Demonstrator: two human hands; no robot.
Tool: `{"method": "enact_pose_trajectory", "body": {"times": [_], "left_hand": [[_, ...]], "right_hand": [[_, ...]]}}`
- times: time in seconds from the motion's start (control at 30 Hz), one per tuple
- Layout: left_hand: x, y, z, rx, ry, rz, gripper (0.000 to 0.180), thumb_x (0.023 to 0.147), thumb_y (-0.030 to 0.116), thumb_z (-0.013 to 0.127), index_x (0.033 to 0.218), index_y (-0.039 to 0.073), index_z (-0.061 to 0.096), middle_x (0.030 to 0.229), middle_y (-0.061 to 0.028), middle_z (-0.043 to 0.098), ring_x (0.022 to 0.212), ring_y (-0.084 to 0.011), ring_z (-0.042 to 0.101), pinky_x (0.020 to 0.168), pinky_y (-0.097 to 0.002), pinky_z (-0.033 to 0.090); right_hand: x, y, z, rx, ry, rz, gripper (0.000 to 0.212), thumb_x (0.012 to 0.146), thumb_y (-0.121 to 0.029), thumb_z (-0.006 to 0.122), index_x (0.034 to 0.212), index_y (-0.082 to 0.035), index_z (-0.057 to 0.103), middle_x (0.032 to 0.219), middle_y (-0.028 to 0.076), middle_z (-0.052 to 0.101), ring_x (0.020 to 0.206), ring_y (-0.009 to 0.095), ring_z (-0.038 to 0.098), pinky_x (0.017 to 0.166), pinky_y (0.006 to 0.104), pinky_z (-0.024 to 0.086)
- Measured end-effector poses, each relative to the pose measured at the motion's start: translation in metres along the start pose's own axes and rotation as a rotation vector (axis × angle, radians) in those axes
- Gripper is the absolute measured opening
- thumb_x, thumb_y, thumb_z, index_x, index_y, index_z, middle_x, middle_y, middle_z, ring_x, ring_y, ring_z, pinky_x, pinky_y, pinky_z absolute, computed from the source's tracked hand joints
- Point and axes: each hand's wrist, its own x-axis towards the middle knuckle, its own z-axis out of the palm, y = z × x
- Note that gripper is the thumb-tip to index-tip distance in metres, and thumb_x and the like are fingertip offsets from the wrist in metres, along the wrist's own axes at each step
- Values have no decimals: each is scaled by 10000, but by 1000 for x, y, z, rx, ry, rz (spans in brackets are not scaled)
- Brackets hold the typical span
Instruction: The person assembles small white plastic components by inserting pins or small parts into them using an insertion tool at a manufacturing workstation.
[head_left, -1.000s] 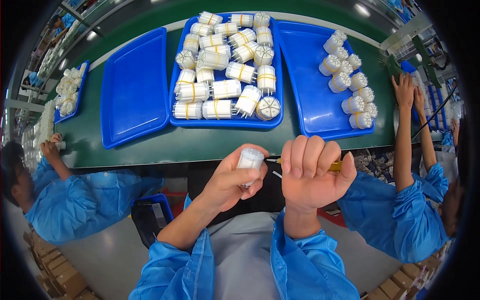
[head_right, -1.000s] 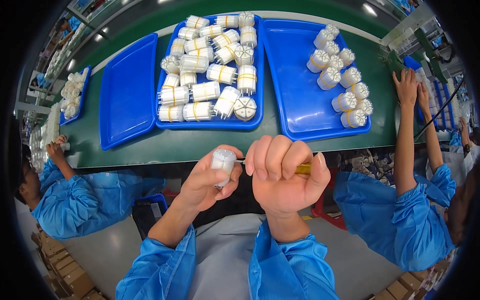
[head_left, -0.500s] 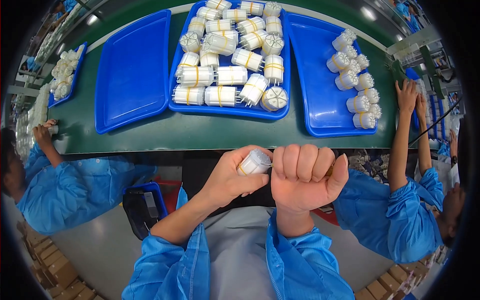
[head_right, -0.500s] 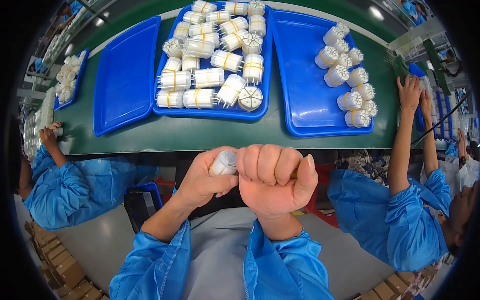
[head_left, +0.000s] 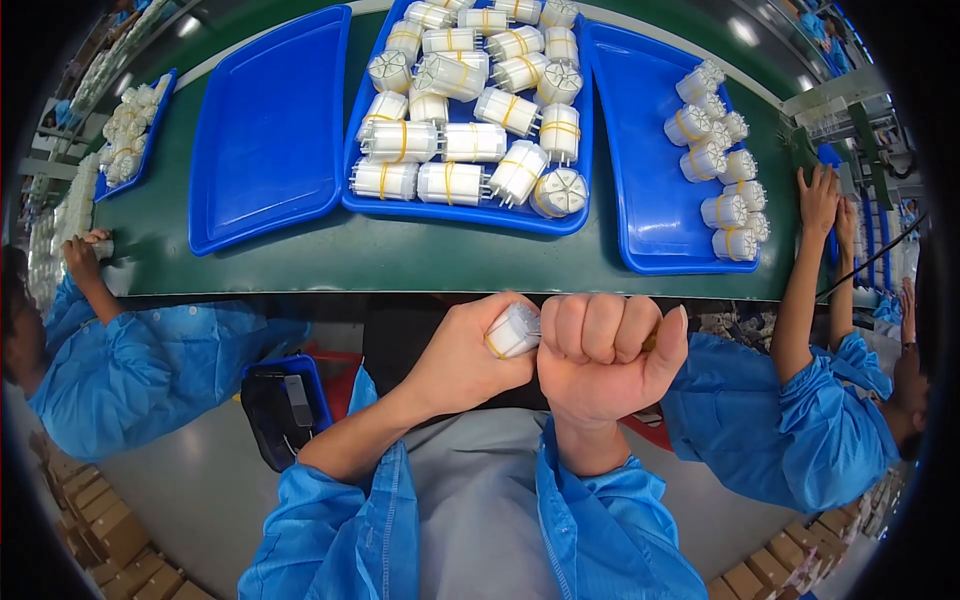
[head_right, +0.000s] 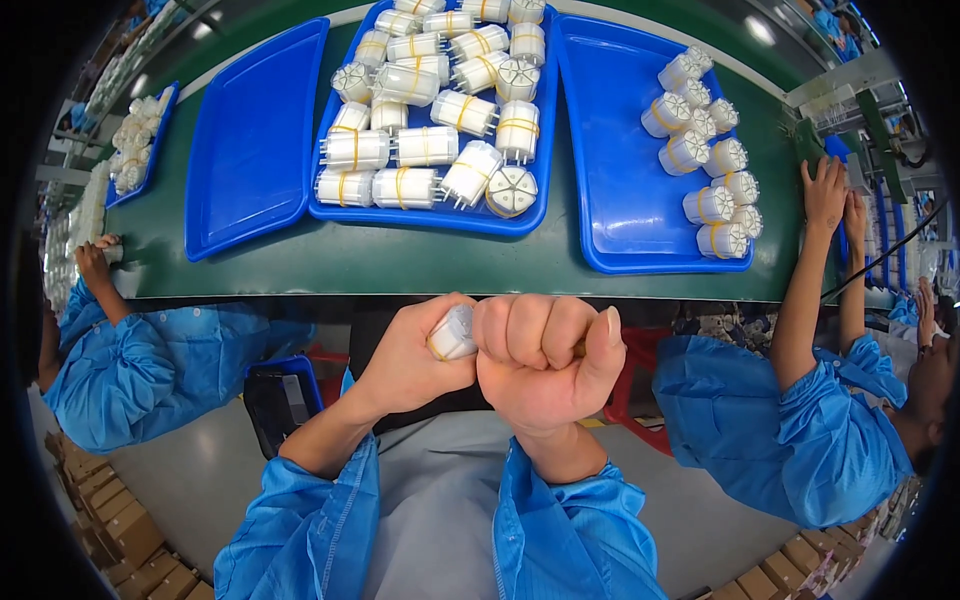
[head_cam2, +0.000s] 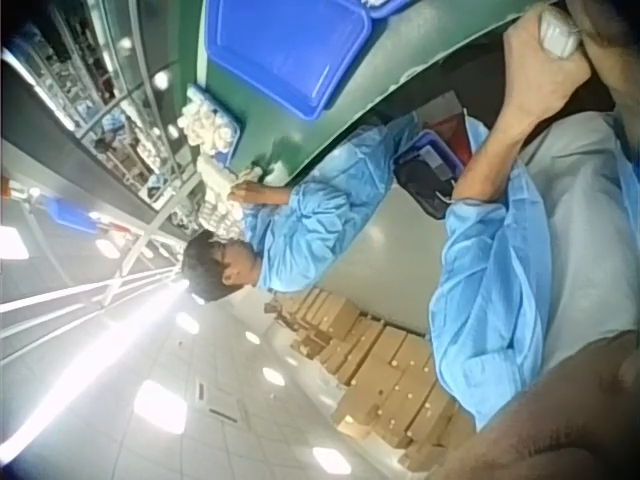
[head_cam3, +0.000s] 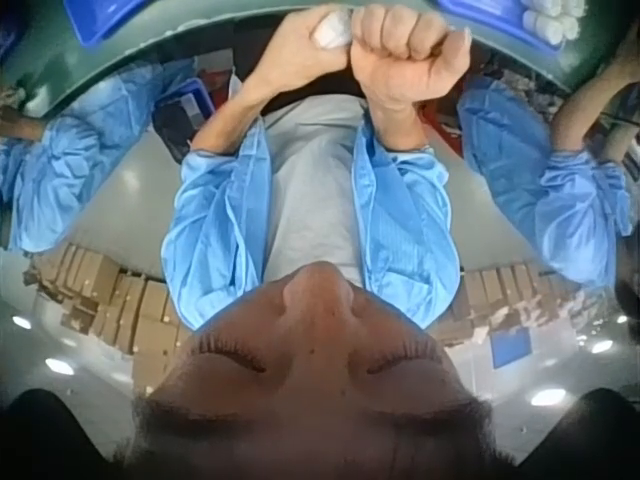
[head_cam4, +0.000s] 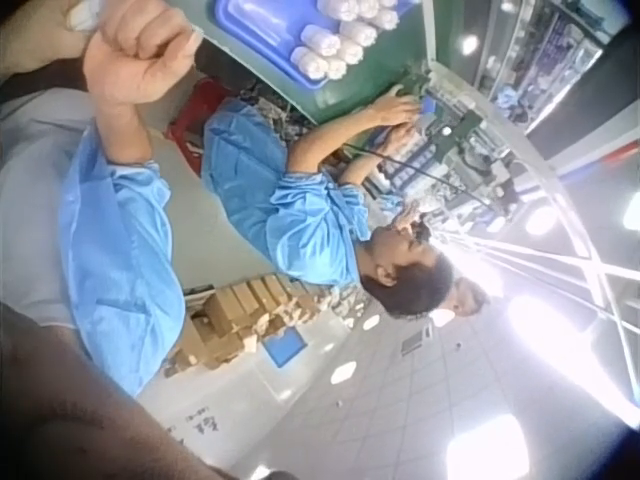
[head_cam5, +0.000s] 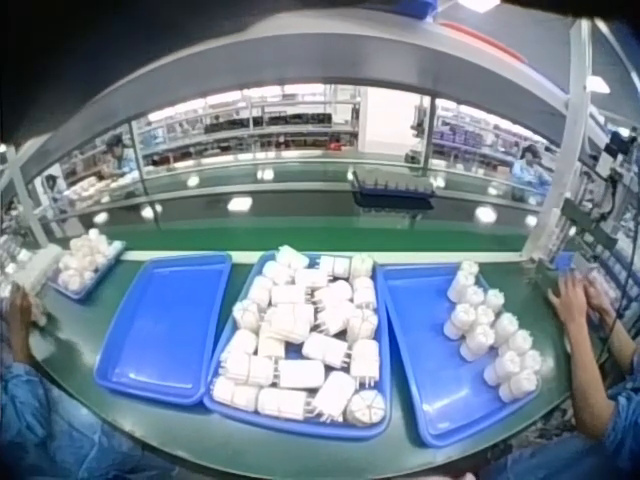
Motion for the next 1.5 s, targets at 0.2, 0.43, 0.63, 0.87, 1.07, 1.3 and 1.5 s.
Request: {"method": "enact_pose_trajectory", "body": {"times": [0.2, 0.43, 0.63, 0.87, 1.07, 1.3, 1.5], "left_hand": [[7, -2, 0, -157, 10, -57, 322, 761, 65, 734, 1032, 21, 566, 836, -31, 605, 722, -108, 580, 651, -274, 488], [3, 4, -1, -480, -50, -199, 335, 826, 119, 726, 1103, 18, 568, 768, -6, 573, 623, -52, 534, 552, -211, 452], [-2, -3, -1, -540, -112, -217, 317, 814, 94, 707, 1094, 6, 586, 726, 6, 554, 505, -34, 464, 420, -199, 348], [-4, 0, -1, -514, -137, -255, 285, 798, 72, 699, 1056, 6, 599, 712, 14, 551, 529, -34, 470, 443, -203, 361], [-1, -5, 0, -198, -81, -127, 209, 777, 54, 678, 970, 8, 612, 783, 3, 598, 688, -54, 505, 595, -241, 441], [0, 3, -7, -363, -96, -358, 270, 800, 30, 667, 1050, 29, 564, 820, -39, 609, 702, -98, 585, 624, -252, 485], [3, -19, -3, -558, -93, -111, 400, 845, 133, 711, 1178, -7, 538, 896, -88, 597, 703, -139, 625, 603, -264, 510]], "right_hand": [[11, -6, -7, 5, 55, 122, 532, 1044, -433, 244, 601, -142, 291, 507, -7, 301, 459, 141, 238, 481, 321, 245], [4, -16, -9, 34, 15, -31, 545, 1042, -471, 234, 614, -141, 301, 533, -6, 326, 481, 153, 267, 507, 327, 263], [-2, -8, -10, 84, -4, -26, 545, 1036, -483, 243, 614, -144, 304, 529, -9, 316, 478, 152, 250, 507, 324, 249], [-4, -7, -9, 67, -6, -46, 541, 1038, -476, 247, 614, -144, 301, 524, -12, 313, 470, 151, 242, 501, 326, 242], [-4, -1, -12, 57, 18, 11, 542, 1045, -454, 239, 602, -146, 284, 500, -22, 295, 447, 138, 216, 474, 319, 225], [3, 0, -17, 54, 20, 146, 534, 1047, -437, 257, 602, -143, 289, 512, -13, 302, 467, 145, 236, 490, 324, 247], [4, -14, -17, 87, 30, -32, 533, 1051, -444, 251, 616, -141, 309, 537, -3, 326, 489, 156, 274, 512, 322, 280]]}}
